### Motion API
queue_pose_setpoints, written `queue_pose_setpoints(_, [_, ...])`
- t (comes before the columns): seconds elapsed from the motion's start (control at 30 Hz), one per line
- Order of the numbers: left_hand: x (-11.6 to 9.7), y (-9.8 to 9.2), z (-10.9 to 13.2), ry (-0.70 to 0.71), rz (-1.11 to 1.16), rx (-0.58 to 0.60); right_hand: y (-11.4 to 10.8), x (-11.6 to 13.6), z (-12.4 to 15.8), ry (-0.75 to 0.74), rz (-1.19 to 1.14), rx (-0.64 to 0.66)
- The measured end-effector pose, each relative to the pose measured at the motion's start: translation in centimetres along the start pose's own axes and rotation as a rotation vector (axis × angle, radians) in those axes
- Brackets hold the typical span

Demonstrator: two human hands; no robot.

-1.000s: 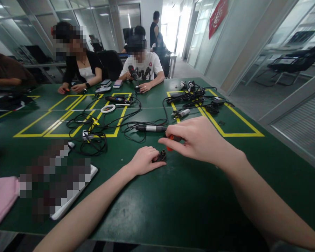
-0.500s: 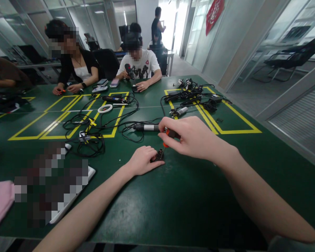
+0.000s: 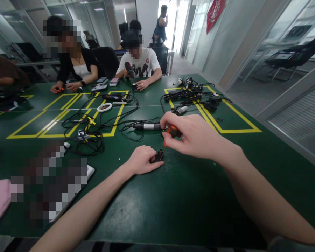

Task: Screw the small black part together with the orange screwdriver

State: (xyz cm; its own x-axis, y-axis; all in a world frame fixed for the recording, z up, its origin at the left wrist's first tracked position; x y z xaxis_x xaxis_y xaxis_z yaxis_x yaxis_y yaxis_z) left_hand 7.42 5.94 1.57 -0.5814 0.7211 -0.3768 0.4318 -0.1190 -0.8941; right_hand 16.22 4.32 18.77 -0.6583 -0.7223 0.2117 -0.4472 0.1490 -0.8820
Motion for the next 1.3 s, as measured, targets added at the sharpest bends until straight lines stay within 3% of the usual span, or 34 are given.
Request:
queue_pose_setpoints(0.4, [0.5, -0.5, 0.0, 0.013, 0.092, 0.037, 0.4, 1.0, 0.3, -0.060, 0.012, 0.004])
queue_pose_setpoints(0.53, [2.3, -1.2, 0.3, -0.086, 0.155, 0.003, 0.3, 1.6, 0.4, -0.117, -0.077, -0.007])
queue_pose_setpoints(0.6, [3.7, -1.8, 0.4, -0.189, 0.123, -0.080, 0.3, 2.0, 0.4, -0.151, -0.137, 0.008])
queue_pose_setpoints(0.7, [4.0, -1.9, 0.3, -0.218, 0.027, -0.144, 0.3, 2.4, 0.3, -0.205, -0.239, 0.030])
queue_pose_setpoints(0.87, [3.8, -1.6, 0.1, -0.201, -0.029, -0.152, 0.0, 1.8, 0.0, -0.193, -0.368, -0.077])
queue_pose_setpoints(1.0, [3.9, -1.5, 0.1, -0.202, -0.023, -0.143, 0.3, 0.6, -0.2, -0.102, -0.551, -0.147])
queue_pose_setpoints(1.13, [4.1, -1.4, 0.1, -0.205, -0.044, -0.139, 1.4, -0.9, -0.1, 0.038, -0.901, -0.085])
queue_pose_setpoints(1.23, [4.0, -1.3, 0.1, -0.199, -0.036, -0.133, 2.0, -0.7, 0.0, 0.016, -1.081, 0.016])
queue_pose_setpoints(1.3, [3.9, -1.3, 0.1, -0.194, -0.021, -0.122, 2.1, -0.6, 0.1, -0.013, -1.084, 0.058])
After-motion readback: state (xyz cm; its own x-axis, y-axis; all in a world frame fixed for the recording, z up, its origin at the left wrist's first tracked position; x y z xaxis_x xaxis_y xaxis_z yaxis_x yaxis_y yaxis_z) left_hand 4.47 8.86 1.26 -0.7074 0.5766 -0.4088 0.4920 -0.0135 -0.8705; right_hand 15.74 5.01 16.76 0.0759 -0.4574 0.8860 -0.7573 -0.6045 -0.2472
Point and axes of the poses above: each hand's wrist, its own z-axis away from the middle knuckle, its own y-axis out of the palm, x = y × z, the point moved 10 cm from there along -z, towards the middle knuckle, and after that the axes turned 2 degrees about z, right-handed, at the moved point
